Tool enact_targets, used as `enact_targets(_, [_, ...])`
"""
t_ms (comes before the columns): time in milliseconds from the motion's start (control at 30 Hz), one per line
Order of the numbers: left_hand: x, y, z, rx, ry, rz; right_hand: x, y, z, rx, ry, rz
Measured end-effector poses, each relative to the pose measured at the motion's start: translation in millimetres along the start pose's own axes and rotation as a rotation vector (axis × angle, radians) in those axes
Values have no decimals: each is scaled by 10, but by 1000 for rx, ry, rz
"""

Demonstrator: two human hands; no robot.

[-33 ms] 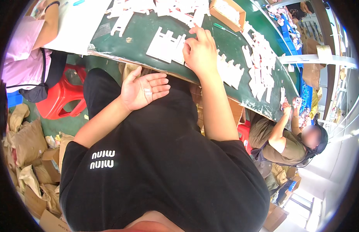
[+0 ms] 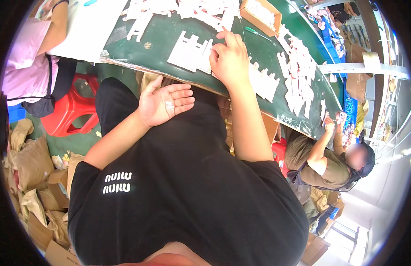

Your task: Assembling small white plastic components into pink frames at a factory assembly line.

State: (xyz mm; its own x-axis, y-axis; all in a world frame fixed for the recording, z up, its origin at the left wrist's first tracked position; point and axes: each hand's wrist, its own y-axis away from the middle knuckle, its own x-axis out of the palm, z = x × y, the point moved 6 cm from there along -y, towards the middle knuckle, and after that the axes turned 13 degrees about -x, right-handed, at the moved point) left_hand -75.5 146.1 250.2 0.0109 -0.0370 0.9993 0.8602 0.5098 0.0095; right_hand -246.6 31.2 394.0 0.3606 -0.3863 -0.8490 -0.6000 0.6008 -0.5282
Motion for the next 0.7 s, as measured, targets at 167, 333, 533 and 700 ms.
enact_targets(167, [-20,-14,2,-11,1,-6,-6,6,12,-2,-8,16])
enact_targets(333, [-16,-9,0,-16,1,16,-33,7,26,9,7,34])
enact_targets(533, [-21,9,-8,-14,-26,15,-55,14,38,10,20,76])
enact_targets(700, [0,4,-14,-13,-66,-46,-57,25,3,38,-24,59])
